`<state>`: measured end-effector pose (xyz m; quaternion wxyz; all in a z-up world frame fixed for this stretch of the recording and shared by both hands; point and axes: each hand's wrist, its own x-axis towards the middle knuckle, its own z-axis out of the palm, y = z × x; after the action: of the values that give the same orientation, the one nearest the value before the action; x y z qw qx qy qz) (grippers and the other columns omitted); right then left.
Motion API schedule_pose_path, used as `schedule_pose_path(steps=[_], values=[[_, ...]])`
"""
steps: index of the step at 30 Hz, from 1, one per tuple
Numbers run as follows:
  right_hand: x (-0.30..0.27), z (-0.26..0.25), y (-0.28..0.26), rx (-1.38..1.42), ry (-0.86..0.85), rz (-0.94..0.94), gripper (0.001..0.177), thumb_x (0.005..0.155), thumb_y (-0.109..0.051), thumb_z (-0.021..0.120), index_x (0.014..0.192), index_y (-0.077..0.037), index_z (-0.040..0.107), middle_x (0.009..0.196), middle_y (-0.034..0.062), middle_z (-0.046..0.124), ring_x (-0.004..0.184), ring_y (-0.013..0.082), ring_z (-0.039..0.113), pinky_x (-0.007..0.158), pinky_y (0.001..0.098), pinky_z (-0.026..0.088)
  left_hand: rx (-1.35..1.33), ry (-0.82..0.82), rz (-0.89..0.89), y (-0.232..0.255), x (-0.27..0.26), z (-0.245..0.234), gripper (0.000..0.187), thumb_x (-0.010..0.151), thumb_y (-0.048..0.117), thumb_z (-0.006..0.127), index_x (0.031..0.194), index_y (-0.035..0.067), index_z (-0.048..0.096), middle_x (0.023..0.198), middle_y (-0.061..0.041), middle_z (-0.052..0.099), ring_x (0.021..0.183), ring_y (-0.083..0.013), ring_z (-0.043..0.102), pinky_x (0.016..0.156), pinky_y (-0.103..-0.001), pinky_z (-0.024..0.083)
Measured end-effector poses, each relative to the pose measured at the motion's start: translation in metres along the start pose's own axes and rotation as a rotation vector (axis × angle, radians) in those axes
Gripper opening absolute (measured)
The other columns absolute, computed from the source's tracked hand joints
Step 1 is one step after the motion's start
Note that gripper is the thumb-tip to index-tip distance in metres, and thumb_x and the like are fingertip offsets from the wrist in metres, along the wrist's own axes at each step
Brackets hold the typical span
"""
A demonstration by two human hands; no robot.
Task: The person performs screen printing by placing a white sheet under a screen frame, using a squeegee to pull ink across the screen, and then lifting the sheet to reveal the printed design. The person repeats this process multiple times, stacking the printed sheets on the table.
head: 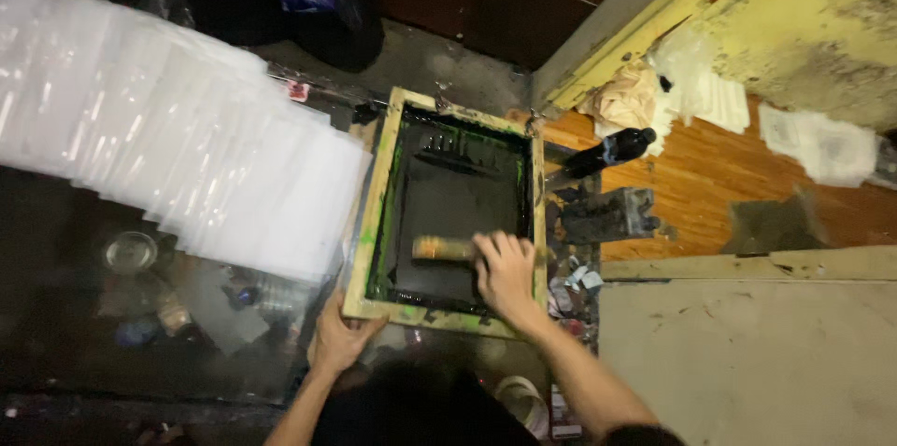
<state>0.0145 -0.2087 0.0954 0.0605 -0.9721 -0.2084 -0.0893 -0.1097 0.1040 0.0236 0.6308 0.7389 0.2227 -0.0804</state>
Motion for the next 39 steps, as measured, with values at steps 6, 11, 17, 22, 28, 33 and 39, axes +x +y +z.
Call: schedule_pose_path(steps=[6,11,17,22,28,33,39], values=[[0.178,0.107,0.07,-0.19,0.174,0.067,0.051,0.085,-0.024,0.08,0.134,-0.025,0.066,0.114,0.0071,0.06,0.11,0.0324,0.059,0.095,0.0533,0.041,0.571,0.019,-0.052,-0.095,0.025,0.01,0.079,0.063,0.082,0.088,0.098,0.015,0.063,0.099,-0.018,0.078,0.101,-0.0467,0.074,0.083,-0.057,0.052],[0.256,0.116,0.088,-0.212,-0.029,0.112,0.061,0.088,-0.033,0.086,0.139,-0.018,0.056,0.125,0.0119,0.061,0.121,0.0388,0.06,0.092,0.0694,0.047,0.535,0.092,0.044,-0.113,0.03,0.019,0.081,0.061,0.068,0.097,0.115,0.015,0.068,0.126,-0.012,0.074,0.107,-0.0452,0.074,0.087,-0.058,0.055],[0.195,0.093,0.055,-0.164,-0.315,0.123,0.069,0.077,-0.026,0.09,0.135,-0.015,0.054,0.127,0.0174,0.065,0.118,0.0417,0.065,0.096,0.078,0.046,0.514,0.106,0.15,-0.113,0.026,0.015,0.082,0.059,0.054,0.102,0.12,0.015,0.064,0.137,-0.006,0.063,0.114,-0.0433,0.069,0.087,-0.059,0.054],[0.03,0.06,-0.024,-0.154,-0.427,0.139,0.067,0.086,-0.013,0.072,0.148,-0.018,0.051,0.132,0.0138,0.063,0.121,0.0361,0.062,0.097,0.0706,0.049,0.63,0.054,0.022,-0.102,0.03,0.014,0.078,0.064,0.068,0.093,0.108,0.014,0.06,0.104,-0.024,0.078,0.102,-0.0543,0.071,0.085,-0.065,0.052],[0.011,0.035,-0.031,-0.094,-0.585,0.172,0.074,0.09,-0.036,0.082,0.152,-0.018,0.046,0.133,0.0152,0.065,0.125,0.0384,0.062,0.094,0.0686,0.052,0.489,-0.001,0.041,-0.057,0.012,-0.001,0.102,0.07,0.067,0.083,0.155,0.017,0.056,0.137,-0.02,0.072,0.122,-0.0495,0.068,0.098,-0.059,0.054],[-0.011,0.075,-0.017,-0.111,-0.607,0.13,0.069,0.07,-0.044,0.09,0.128,-0.03,0.056,0.117,-0.0016,0.068,0.118,0.0246,0.067,0.095,0.0673,0.055,0.37,0.036,-0.039,-0.052,0.007,-0.01,0.076,0.07,0.071,0.094,0.101,0.006,0.07,0.07,-0.016,0.071,0.086,-0.0428,0.079,0.073,-0.049,0.059],[-0.016,0.056,-0.049,-0.123,-0.403,0.014,0.048,0.086,-0.038,0.079,0.126,-0.023,0.056,0.116,0.0024,0.059,0.114,0.0267,0.06,0.096,0.0586,0.047,0.497,0.015,-0.153,-0.045,0.013,-0.008,0.076,0.065,0.074,0.092,0.101,0.011,0.069,0.095,-0.024,0.08,0.104,-0.048,0.078,0.085,-0.06,0.061]])
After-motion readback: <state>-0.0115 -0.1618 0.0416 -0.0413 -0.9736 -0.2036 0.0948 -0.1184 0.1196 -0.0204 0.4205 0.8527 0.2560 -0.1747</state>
